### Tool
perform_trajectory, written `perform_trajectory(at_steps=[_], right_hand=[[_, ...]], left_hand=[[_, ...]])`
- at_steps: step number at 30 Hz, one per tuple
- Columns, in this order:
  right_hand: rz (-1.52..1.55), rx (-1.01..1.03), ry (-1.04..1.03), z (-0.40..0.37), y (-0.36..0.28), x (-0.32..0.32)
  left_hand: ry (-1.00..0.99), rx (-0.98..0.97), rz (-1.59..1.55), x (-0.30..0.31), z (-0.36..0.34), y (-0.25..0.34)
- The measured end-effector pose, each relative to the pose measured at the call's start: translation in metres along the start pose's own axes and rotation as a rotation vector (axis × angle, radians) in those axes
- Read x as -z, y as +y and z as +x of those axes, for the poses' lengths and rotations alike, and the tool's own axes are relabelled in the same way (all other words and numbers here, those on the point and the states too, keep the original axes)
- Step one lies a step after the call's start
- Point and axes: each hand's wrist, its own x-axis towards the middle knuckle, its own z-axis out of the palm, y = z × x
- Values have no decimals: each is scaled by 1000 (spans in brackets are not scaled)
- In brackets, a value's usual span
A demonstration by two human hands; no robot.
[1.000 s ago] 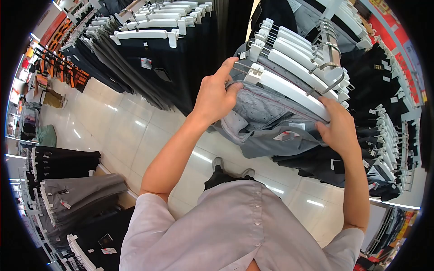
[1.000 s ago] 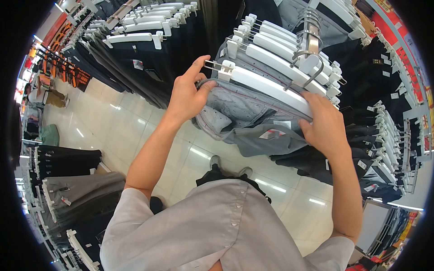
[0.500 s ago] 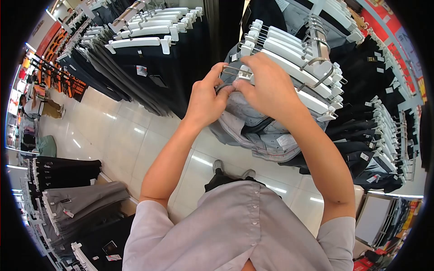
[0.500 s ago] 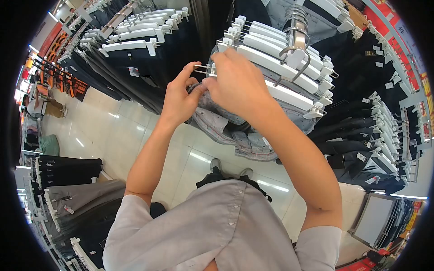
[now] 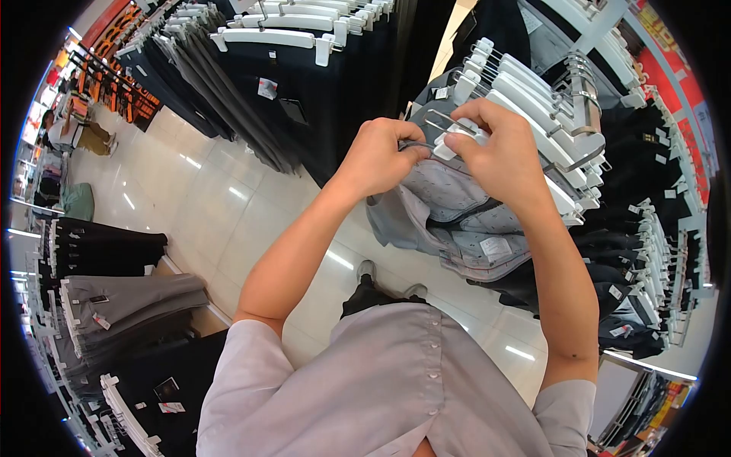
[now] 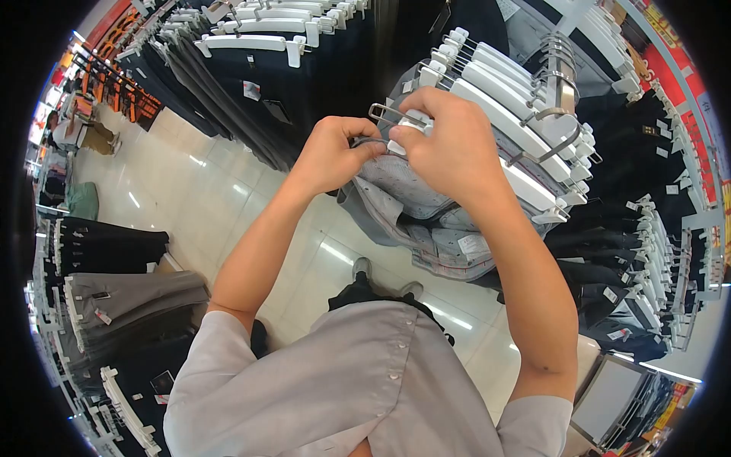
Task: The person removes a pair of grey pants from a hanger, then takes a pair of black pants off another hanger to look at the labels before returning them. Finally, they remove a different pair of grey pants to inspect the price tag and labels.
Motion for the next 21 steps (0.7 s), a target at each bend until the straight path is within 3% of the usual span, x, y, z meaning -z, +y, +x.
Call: perform_trajectory(at_steps=[6,10,12,15,21], right_hand=[[-29,41,-26,-1,0,2],[-57,176,55,-2,12,-7],[-53,96,7,-3,9,-4],[-133,138,31,-9,10,-6],[-122,381,501,-34,23,-12]], left_hand=[[9,-141,-110,2,8,4],[37,-104,-175,2,12,7],[-35,-57,-144,5,13,9],[-55,-63,-49,5,17,9],[75,-106,-89,-7,16,7]])
